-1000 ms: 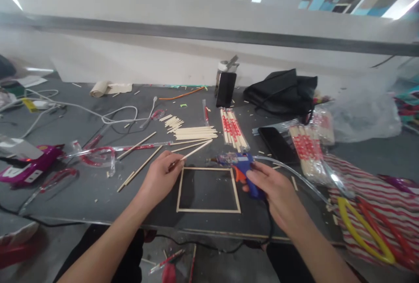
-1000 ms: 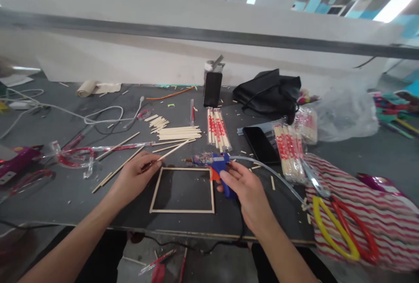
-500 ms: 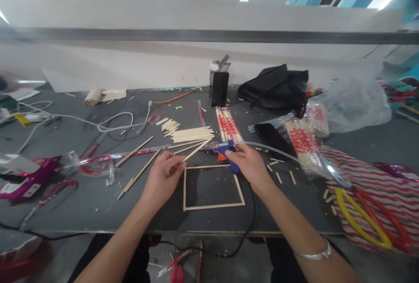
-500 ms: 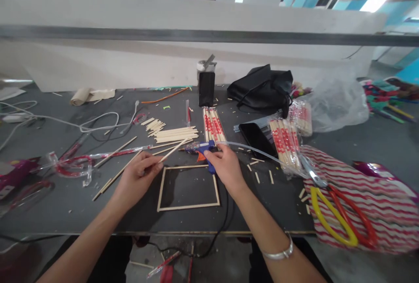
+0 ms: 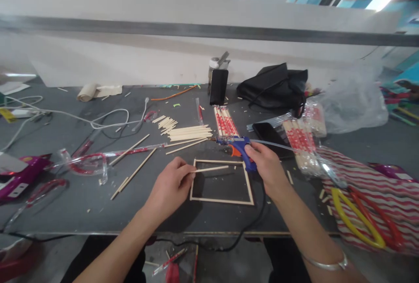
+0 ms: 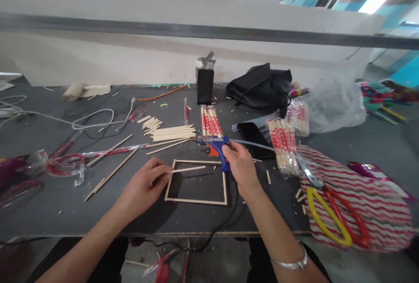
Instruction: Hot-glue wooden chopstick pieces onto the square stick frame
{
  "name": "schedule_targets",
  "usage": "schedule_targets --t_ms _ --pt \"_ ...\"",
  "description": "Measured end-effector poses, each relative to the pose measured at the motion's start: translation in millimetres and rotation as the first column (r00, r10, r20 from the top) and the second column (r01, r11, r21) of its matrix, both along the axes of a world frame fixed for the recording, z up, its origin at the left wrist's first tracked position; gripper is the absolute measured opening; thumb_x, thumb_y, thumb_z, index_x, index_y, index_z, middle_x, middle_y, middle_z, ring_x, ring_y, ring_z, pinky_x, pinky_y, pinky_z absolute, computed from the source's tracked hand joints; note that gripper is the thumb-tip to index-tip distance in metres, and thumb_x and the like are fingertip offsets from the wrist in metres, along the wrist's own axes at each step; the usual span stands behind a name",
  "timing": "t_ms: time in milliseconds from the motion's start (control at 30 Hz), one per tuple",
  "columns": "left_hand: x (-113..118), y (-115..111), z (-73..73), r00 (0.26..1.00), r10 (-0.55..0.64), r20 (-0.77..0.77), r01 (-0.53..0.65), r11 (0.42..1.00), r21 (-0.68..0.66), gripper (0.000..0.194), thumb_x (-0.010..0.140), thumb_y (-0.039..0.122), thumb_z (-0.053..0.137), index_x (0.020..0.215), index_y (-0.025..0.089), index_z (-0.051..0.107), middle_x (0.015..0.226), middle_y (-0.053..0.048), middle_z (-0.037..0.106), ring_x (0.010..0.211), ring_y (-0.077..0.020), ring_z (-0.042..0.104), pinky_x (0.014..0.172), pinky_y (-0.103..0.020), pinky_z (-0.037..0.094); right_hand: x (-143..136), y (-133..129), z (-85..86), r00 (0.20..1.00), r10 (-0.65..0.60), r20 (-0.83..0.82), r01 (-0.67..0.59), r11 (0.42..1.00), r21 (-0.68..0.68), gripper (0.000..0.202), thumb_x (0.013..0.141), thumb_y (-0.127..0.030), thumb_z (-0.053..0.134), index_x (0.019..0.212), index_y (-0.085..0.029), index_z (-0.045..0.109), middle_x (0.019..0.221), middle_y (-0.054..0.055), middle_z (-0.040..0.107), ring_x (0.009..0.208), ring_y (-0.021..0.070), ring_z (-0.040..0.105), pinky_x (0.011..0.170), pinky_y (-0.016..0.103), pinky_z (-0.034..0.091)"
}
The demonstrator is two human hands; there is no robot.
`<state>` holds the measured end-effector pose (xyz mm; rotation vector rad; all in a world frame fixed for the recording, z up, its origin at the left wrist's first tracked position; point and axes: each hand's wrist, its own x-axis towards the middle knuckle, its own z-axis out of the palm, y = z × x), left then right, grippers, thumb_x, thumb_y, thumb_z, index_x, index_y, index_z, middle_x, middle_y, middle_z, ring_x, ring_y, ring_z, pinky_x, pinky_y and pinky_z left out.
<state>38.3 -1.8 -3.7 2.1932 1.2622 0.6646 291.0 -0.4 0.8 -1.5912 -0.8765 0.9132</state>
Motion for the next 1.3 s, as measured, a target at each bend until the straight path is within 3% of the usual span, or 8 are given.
schedule_targets --t_ms 200,333,500,733,900,1100,1200,1300 --pt "-4.0 -3.5 2.0 0.985 -0.051 -0.166 0.064 0.995 0.071 0.025 0.09 0.015 0.041 0.088 0.019 0.066 0.09 -0.007 0.056 0.082 -0.0183 0.054 0.072 -0.03 0.044 5.4 -4.8 6.3 0.981 0.07 -0.181 -0.077 0.996 -0.033 0.03 0.071 -0.045 0.066 0.084 -0.018 0.069 0.073 0.003 0.072 0.06 0.016 0.062 0.054 0.026 0.048" --pt "-7.9 -6.3 5.0 0.973 -0.047 -0.224 0.073 0.991 0.11 0.025 0.089 0.013 0.04 0.085 0.019 0.064 0.088 -0.007 0.056 0.081 -0.0192 0.054 0.071 -0.031 0.044 7.1 -8.0 8.0 0.979 0.058 -0.193 -0.069 0.996 -0.053 0.028 0.074 -0.044 0.062 0.086 -0.02 0.07 0.075 0.004 0.073 0.064 0.0175 0.065 0.052 0.026 0.049" --pt "-24.8 -8.1 10.2 0.969 -0.058 -0.239 0.081 0.993 0.089 0.022 0.088 0.013 0.042 0.081 0.019 0.063 0.087 -0.006 0.057 0.08 -0.0192 0.055 0.071 -0.031 0.043 5.7 -9.1 3.9 0.999 0.019 -0.05 -0.021 0.999 -0.042 0.035 0.074 -0.045 0.063 0.096 -0.018 0.069 0.076 0.003 0.073 0.062 0.018 0.063 0.05 0.026 0.046" --pt "-50.5 -10.0 15.8 0.995 -0.089 -0.043 0.086 0.994 -0.064 0.019 0.091 0.02 0.045 0.088 0.022 0.063 0.093 -0.002 0.056 0.079 -0.0131 0.056 0.069 -0.023 0.043 -3.4 -5.1 -13.9 0.963 0.052 0.266 -0.045 0.999 -0.03 0.046 0.079 -0.051 0.057 0.106 -0.015 0.067 0.079 0.006 0.073 0.07 0.0222 0.065 0.058 0.029 0.047" --pt "-45.7 -7.4 16.9 0.998 0.036 0.051 -0.034 0.999 -0.038 0.02 0.093 0.024 0.045 0.097 0.023 0.065 0.09 -0.002 0.053 0.076 -0.0127 0.054 0.06 -0.021 0.042 -6.4 -0.1 -22.3 0.855 0.078 0.512 -0.071 0.997 -0.034 0.048 0.082 -0.047 0.052 0.114 -0.013 0.064 0.085 0.01 0.073 0.082 0.0267 0.066 0.072 0.037 0.047" --pt "-35.6 -2.0 11.2 0.995 0.081 0.053 -0.081 0.997 -0.014 0.025 0.094 0.026 0.044 0.106 0.023 0.065 0.088 -0.003 0.053 0.076 -0.014 0.054 0.065 -0.024 0.044 -8.3 -6.0 -9.8 0.662 0.009 0.749 -0.042 0.999 0.024 0.028 0.083 -0.038 0.055 0.095 -0.017 0.069 0.088 0.011 0.069 0.079 0.0266 0.063 0.074 0.041 0.046" --pt "-29.6 -0.9 11.2 0.999 0.052 0.017 -0.052 0.998 0.034 0.028 0.094 0.024 0.042 0.11 0.023 0.065 0.089 -0.005 0.054 0.077 -0.0156 0.054 0.066 -0.026 0.045 -20.2 -15.7 3.6 0.546 -0.075 0.835 -0.233 0.943 0.237 0.022 0.089 -0.03 0.052 0.102 -0.021 0.067 0.093 0.008 0.069 0.083 0.0216 0.064 0.076 0.036 0.049" --pt "-22.3 0.0 12.8 0.999 0.015 -0.03 -0.012 0.994 0.106 0.029 0.094 0.022 0.042 0.11 0.021 0.066 0.088 -0.007 0.055 0.078 -0.0173 0.054 0.067 -0.028 0.045 -34.5 -21.7 11.4 0.464 -0.013 0.886 -0.474 0.841 0.261 0.022 0.092 -0.024 0.053 0.109 -0.025 0.067 0.095 0.005 0.068 0.089 0.0184 0.064 0.079 0.031 0.05"
